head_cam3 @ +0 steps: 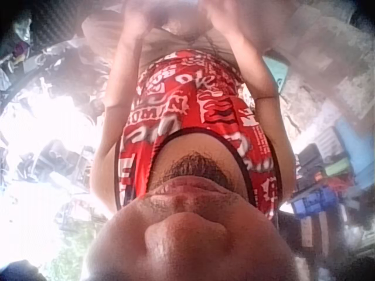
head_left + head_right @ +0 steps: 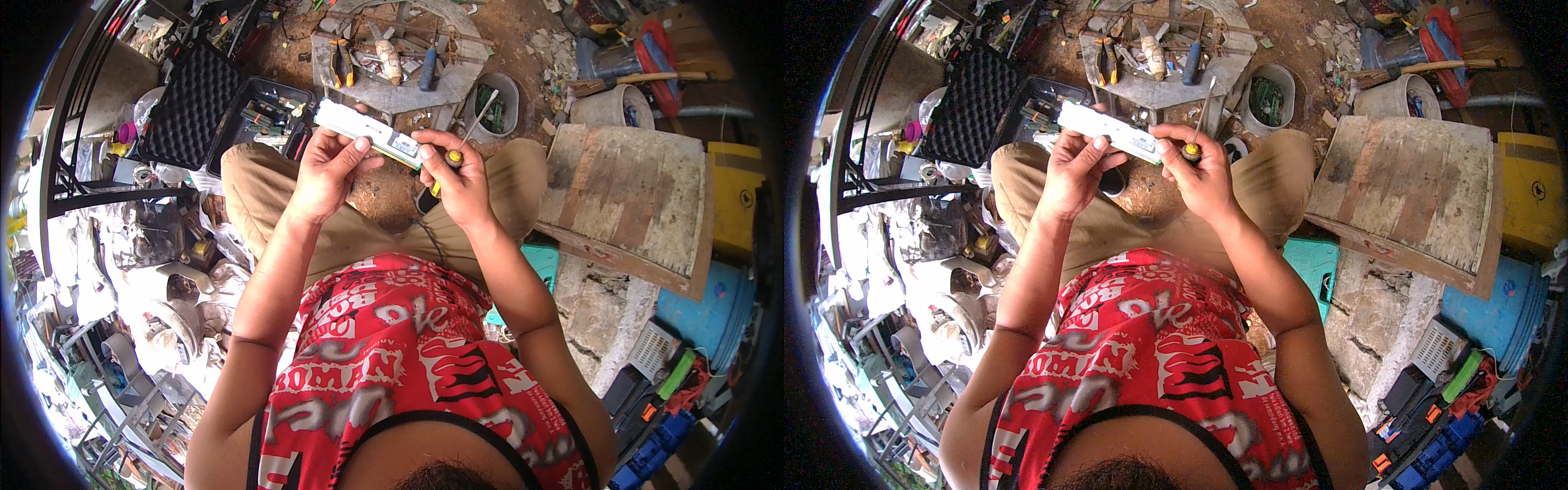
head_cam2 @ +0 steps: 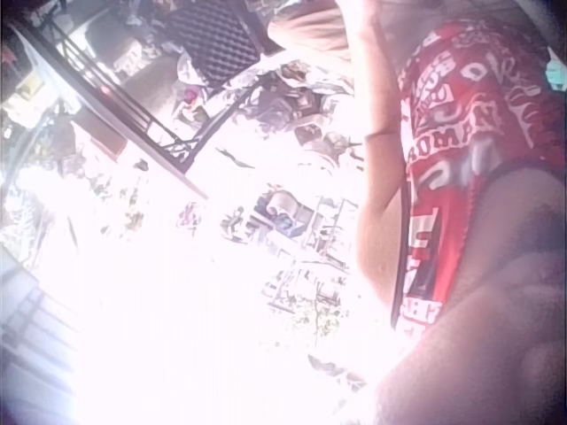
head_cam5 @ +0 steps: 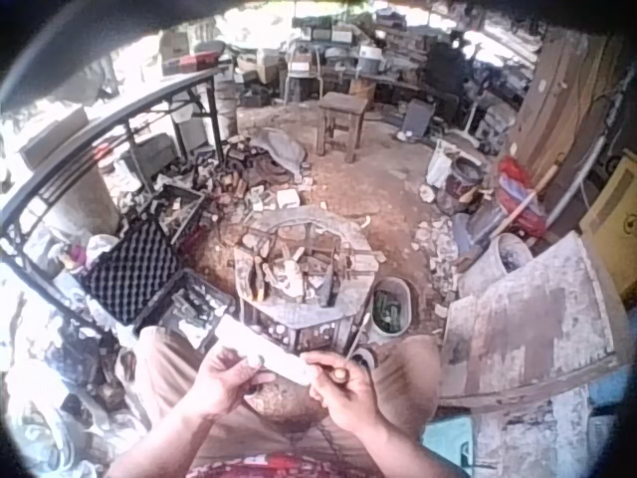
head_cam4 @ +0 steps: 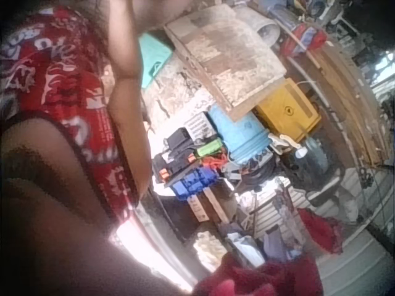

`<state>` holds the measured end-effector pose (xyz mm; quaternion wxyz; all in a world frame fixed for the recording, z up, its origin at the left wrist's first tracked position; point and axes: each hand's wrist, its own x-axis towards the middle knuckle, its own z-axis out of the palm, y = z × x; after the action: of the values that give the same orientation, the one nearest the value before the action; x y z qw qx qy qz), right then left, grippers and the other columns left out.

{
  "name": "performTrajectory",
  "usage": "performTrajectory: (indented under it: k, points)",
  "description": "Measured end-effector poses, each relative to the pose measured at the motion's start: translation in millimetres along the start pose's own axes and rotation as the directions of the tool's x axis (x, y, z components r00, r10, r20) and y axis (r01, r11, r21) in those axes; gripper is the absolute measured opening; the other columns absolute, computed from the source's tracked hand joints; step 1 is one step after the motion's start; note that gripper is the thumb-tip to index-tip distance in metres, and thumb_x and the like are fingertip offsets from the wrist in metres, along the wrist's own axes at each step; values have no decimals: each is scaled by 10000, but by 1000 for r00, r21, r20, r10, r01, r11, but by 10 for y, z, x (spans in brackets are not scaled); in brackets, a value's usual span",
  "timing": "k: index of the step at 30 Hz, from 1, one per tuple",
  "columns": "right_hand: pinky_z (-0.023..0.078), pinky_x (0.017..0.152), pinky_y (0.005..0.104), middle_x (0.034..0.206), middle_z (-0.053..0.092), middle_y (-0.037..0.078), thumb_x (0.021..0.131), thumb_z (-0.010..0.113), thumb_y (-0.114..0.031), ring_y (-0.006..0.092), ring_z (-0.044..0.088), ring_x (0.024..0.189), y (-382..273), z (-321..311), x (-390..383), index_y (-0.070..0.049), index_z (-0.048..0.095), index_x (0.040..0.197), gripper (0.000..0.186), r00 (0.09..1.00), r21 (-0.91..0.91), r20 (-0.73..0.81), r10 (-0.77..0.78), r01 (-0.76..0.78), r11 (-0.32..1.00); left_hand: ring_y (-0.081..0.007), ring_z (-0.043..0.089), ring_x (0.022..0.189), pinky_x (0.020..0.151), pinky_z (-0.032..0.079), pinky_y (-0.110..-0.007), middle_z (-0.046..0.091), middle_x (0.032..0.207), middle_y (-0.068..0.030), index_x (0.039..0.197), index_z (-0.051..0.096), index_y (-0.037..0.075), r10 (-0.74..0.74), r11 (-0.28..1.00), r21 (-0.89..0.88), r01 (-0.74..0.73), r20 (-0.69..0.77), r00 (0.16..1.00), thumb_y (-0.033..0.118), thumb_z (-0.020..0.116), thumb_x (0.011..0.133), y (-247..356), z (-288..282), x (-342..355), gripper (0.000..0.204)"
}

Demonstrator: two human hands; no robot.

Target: The person sits and uses a screwdriver and pliers to disassemble several electronic parts, including a white plastic casing, a green circuit board, and an orange component.

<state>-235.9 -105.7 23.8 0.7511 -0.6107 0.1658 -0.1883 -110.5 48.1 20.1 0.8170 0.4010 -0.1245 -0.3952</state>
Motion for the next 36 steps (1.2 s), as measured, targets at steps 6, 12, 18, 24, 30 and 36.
performTrajectory:
  k: [6, 12, 18, 24, 30, 36]
  points:
    - [427, 541, 185, 767, 601, -16, 927, 620, -173, 32, 508, 598, -18, 6, 4, -58, 663, 1077, 194, 1000, 4, 4, -6, 6, 1000, -146, 624, 997, 810, 574, -271, 618, 1131, -69, 1313, 458, 58, 6, 1000, 1, -6, 1, 1000, 14, 548, 927, 2, 8, 3, 399]
    - [427, 542, 186, 766, 598, -15, 928, 618, -169, 33, 507, 600, -11, -1, 9, -55, 661, 1078, 193, 1000, 11, 4, -2, 1, 1000, -164, 627, 1002, 824, 575, -293, 610, 1141, -78, 1323, 446, 53, 7, 1000, 8, -7, 14, 1000, 21, 548, 928, -3, -5, 5, 409]
    - [425, 542, 186, 764, 596, -17, 927, 622, -174, 33, 508, 602, -11, 5, 4, -56, 662, 1076, 194, 1000, 17, 4, 7, -7, 1000, -148, 623, 999, 817, 573, -274, 613, 1141, -69, 1316, 457, 57, 0, 1000, -4, 0, 0, 1000, 10, 543, 928, -14, -9, -4, 400]
    - [423, 540, 185, 760, 593, -19, 926, 623, -176, 33, 508, 600, -3, 6, 1, -59, 664, 1073, 192, 1000, 15, -2, 11, -11, 1000, -149, 624, 995, 817, 572, -276, 614, 1139, -70, 1320, 454, 56, -6, 1000, -6, 6, -6, 1000, 7, 540, 929, -19, -10, -3, 403]
    - [424, 541, 187, 757, 590, -22, 927, 622, -176, 33, 506, 597, -5, 11, -3, -61, 664, 1072, 190, 1000, 14, -11, 25, -24, 1000, -172, 629, 1000, 820, 577, -291, 608, 1145, -81, 1332, 439, 49, -2, 1000, -3, 2, 7, 1000, 19, 540, 932, -23, -15, -5, 414]
    - [425, 541, 197, 755, 584, -12, 925, 619, -169, 55, 516, 604, 8, -16, 0, -58, 638, 1106, 213, 996, 133, 29, 80, -83, 988, -239, 569, 1139, 936, 519, -375, 561, 1239, -115, 1376, 380, 38, 37, 995, 91, -45, 87, 996, 13, 589, 897, -42, -57, -10, 523]
